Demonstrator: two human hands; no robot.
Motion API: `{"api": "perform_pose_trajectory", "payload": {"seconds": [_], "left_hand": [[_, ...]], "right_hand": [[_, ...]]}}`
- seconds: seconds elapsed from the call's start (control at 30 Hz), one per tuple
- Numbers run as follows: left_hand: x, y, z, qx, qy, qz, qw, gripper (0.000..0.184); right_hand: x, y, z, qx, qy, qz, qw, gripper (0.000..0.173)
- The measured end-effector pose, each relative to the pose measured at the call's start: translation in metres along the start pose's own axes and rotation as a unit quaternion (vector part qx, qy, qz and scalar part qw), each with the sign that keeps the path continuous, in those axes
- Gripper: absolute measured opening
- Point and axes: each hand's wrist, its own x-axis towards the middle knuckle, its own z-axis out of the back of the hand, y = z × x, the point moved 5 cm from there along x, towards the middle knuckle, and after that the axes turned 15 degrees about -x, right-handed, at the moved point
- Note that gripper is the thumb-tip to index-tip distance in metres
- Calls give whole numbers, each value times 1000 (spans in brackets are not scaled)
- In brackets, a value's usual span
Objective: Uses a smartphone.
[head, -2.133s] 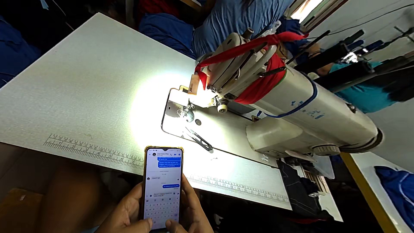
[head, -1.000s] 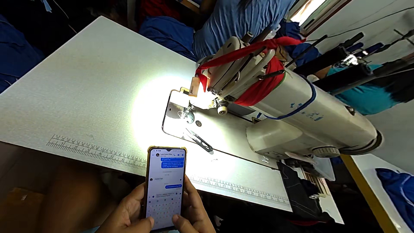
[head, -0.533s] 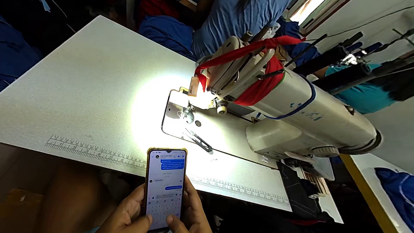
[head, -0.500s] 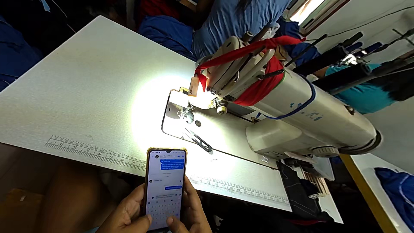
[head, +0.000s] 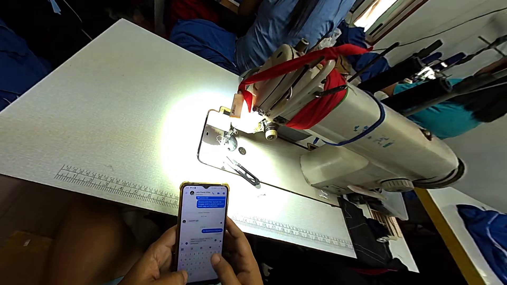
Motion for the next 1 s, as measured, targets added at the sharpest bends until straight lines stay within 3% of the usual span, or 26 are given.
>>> {"api": "perform_pose_trajectory", "payload": {"seconds": [0.17, 0.27, 0.5, 1.0], "left_hand": [[0, 2, -2, 9, 8, 14, 1000, 64], [0, 2, -3, 20, 5, 17, 1000, 65], [1, 2, 0, 16, 2, 12, 1000, 64], [1, 0, 0, 13, -27, 1, 1000, 66]], "right_hand": [[1, -2, 4, 2, -57, -4, 998, 36], [0, -3, 4, 1, -71, -8, 997, 32], [0, -4, 1, 56, -31, -3, 998, 42], [1, -3, -4, 24, 35, -2, 999, 61]]}}
